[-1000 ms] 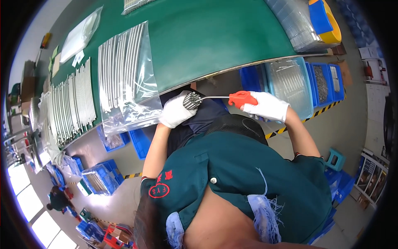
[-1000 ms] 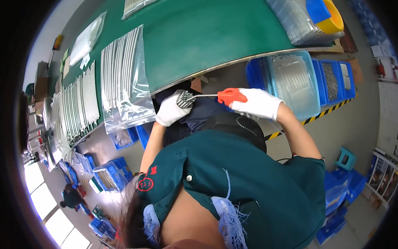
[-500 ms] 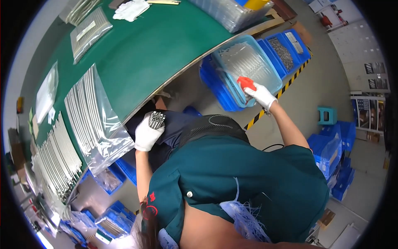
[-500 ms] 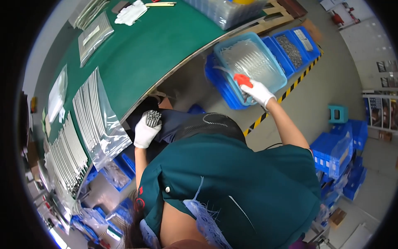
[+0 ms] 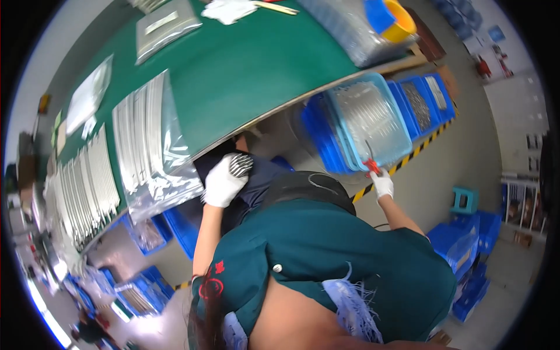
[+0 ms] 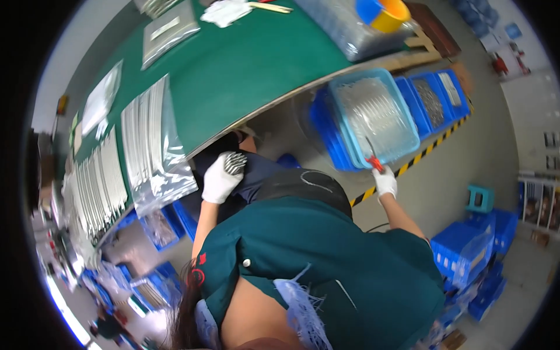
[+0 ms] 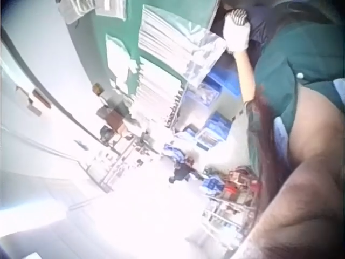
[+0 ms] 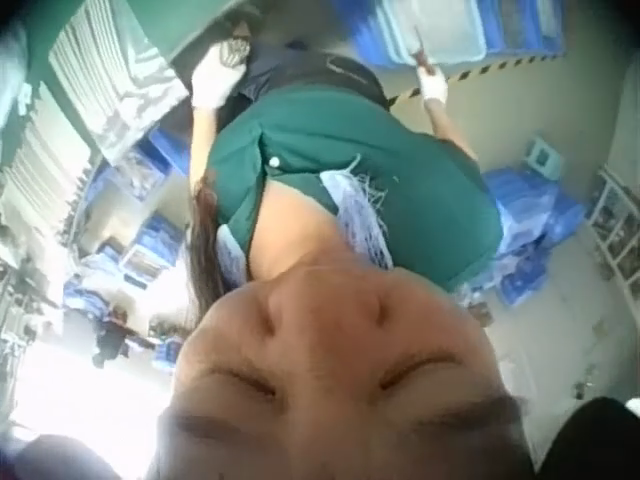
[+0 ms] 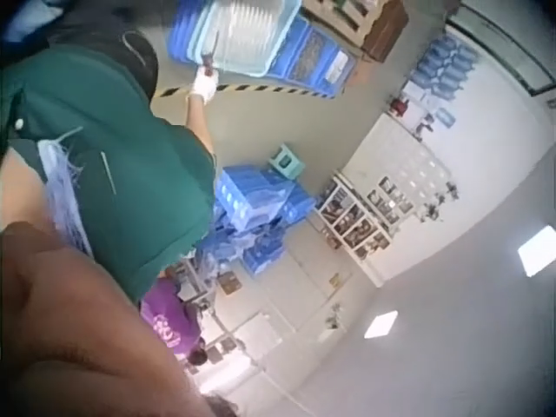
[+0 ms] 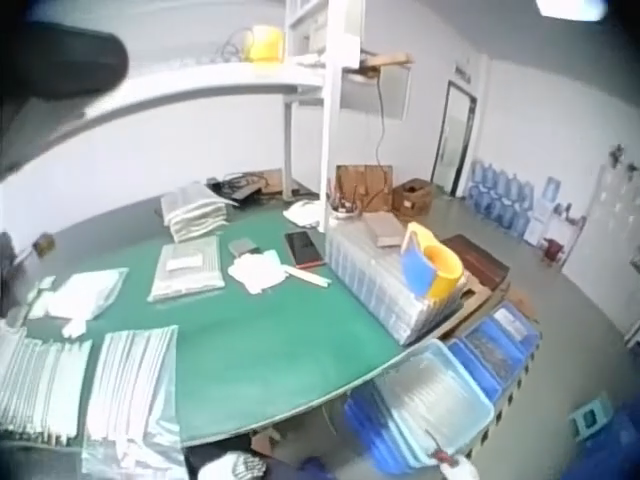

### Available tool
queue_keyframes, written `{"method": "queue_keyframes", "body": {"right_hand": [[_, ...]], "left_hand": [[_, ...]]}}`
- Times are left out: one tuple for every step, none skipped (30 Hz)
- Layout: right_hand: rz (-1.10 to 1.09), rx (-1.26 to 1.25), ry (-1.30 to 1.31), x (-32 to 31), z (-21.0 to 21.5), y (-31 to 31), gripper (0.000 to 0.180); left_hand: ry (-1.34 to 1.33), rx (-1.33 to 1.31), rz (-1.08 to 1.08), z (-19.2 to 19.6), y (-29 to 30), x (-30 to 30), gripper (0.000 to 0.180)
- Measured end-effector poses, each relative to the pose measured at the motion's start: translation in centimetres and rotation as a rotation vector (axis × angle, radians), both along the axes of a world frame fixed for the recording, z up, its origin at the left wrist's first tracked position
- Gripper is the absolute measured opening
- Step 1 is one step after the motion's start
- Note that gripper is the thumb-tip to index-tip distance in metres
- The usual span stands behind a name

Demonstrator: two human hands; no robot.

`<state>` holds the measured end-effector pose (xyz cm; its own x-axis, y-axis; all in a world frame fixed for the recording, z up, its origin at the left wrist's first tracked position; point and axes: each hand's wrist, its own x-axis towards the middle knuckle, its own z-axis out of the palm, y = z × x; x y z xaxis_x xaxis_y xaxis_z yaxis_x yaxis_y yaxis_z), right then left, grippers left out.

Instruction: Bagging bundles of thin metal rods on an assembly line.

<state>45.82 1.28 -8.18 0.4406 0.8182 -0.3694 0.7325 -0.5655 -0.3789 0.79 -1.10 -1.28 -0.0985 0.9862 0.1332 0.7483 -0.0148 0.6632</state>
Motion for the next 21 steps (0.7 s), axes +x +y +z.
{"method": "queue_keyframes", "body": {"right_hand": [[-0.017,-0.043,-0.028,0.5,0.2,-0.4,0.043],[0.030,-0.226,-0.037,5.8,-4.4,-1.5,0.046],[-0.070,-0.623,0.239,6.1,-4.5,-1.9,0.048],[0.025,-0.722,0.311,5.2,-3.9,-2.2,0.048],[-0.008,-0.791,0.525,3.2,-2.2,-1.9,0.046],[0.357,-0.755,0.346,1.1,-1.0,-0.1,0.047],[0.717,-0.697,0.165,-1.6,0.3,2.1,0.048],[0.723,-0.649,0.290,-5.3,2.9,4.3,0.050],[0.544,-0.510,0.519,-7.5,3.8,5.2,0.047],[0.374,-0.519,0.791,-9.9,5.8,6.4,0.041],[0.421,-0.541,0.773,-12.2,8.9,7.4,0.036],[0.475,-0.535,0.721,-13.2,10.4,8.0,0.035],[0.487,-0.586,0.672,-12.5,10.1,8.4,0.035],[0.496,-0.636,0.624,-11.2,9.2,9.0,0.035],[0.480,-0.685,0.529,-9.8,8.0,8.9,0.035],[0.431,-0.716,0.514,-7.3,5.8,8.3,0.036],[0.552,-0.733,0.370,-5.4,3.1,8.2,0.036],[0.639,-0.755,0.225,-2.2,-0.6,7.4,0.036],[1.414,-0.315,-0.174,3.6,-6.4,6.3,0.035],[0.764,-0.722,-0.062,-1.0,-3.6,5.7,0.041],[0.459,-0.727,0.255,-0.2,-3.2,4.1,0.039]], "left_hand": [[0.019,-0.040,0.036,0.5,0.0,0.3,0.028],[0.023,-0.037,0.010,0.7,1.3,1.1,0.028],[0.035,-0.048,0.015,1.3,1.3,1.5,0.028],[0.053,-0.055,0.029,1.0,1.1,1.5,0.027],[0.086,-0.067,0.062,1.1,0.8,1.5,0.026],[0.077,-0.055,0.070,0.9,0.5,1.5,0.024],[0.077,-0.092,0.068,0.7,0.3,1.3,0.027],[0.074,-0.131,0.067,0.3,-0.1,1.0,0.030],[0.080,-0.104,0.065,0.1,-0.4,0.9,0.030],[0.089,-0.076,0.058,-0.1,-0.7,0.7,0.030],[0.060,-0.089,0.057,0.2,-1.1,0.6,0.030],[0.034,-0.068,0.074,0.3,-1.4,0.7,0.031],[0.006,-0.045,0.077,0.4,-1.5,0.8,0.031],[-0.015,-0.031,0.075,0.5,-1.7,0.9,0.030],[0.006,-0.029,0.064,0.2,-1.7,0.9,0.029],[0.019,-0.026,0.036,-0.1,-1.3,1.2,0.029],[0.024,-0.013,0.002,0.2,-1.2,1.2,0.028],[0.035,-0.028,-0.015,0.8,-1.0,1.5,0.025],[0.026,-0.042,-0.059,0.7,-0.5,1.5,0.024],[0.032,0.025,-0.006,-0.1,-1.4,1.0,0.023],[0.048,-0.003,0.041,-0.4,-1.4,0.9,0.022]]}}
